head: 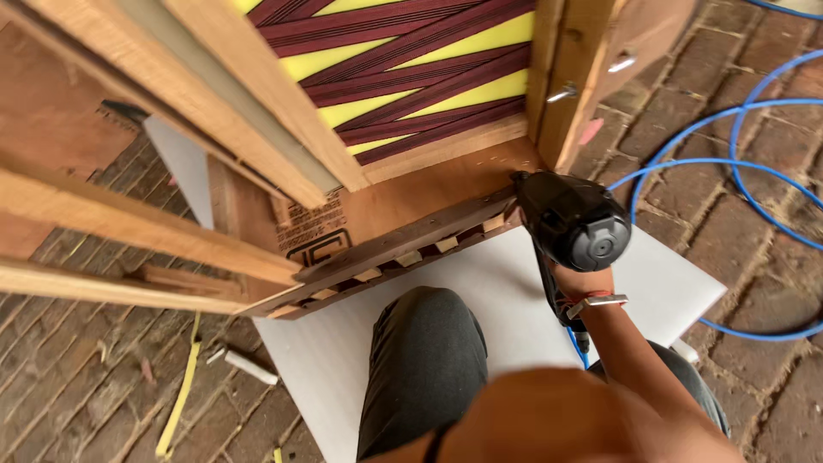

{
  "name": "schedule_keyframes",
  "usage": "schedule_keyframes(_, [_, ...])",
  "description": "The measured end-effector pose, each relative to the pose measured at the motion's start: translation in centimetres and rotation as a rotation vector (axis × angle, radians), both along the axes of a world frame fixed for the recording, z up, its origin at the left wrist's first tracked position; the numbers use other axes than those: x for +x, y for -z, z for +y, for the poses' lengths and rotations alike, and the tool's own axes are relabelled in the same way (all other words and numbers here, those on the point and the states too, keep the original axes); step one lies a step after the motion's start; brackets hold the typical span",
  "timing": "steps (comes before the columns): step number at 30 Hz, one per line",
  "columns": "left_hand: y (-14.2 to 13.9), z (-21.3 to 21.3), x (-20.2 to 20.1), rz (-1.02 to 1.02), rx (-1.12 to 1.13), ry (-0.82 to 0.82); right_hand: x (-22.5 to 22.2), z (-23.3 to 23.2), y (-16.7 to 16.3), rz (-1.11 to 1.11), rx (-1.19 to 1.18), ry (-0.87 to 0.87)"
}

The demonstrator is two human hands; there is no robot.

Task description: The person sits on the floor holding a wooden trim strip against the edge of a wooden furniture frame with red woven webbing, aligning it, and fastens it using a pneumatic nail gun. They reposition the strip along the frame edge and continue nailing, then stand up and set the nail gun down on a workbench.

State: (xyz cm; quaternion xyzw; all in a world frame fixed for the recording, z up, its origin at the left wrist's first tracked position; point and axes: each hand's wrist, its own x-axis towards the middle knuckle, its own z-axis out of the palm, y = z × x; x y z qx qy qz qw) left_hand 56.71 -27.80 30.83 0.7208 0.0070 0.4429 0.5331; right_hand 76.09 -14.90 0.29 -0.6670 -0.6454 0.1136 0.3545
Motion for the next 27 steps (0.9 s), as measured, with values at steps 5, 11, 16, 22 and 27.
schedule_keyframes(5, [4.5, 4.0, -5.3, 0.341, -0.043, -0.560, 0.2, 0.3, 0.0, 0.034, 0.049, 0.000])
schedule_keyframes(11, [11.7, 9.2, -8.4, 0.557, -0.265, -0.866, 0.5, 0.2, -0.8, 0.038, -0.067, 0.034])
schedule_keyframes(16, [13.8, 9.2, -9.2, 0.757, -0.239, -0.874, 0.4, 0.1, -2.4, 0.125, -0.139, 0.061])
schedule_keyframes(22, [12.5, 10.4, -11.5, 1.223, 0.045, -0.813, -0.8, -0.1, -5.3, 0.342, -0.404, 0.177])
schedule_keyframes(27, [12.5, 12.5, -14.1, 1.568, 0.160, -0.692, -2.9, -0.5, -9.3, 0.515, -0.388, 0.233])
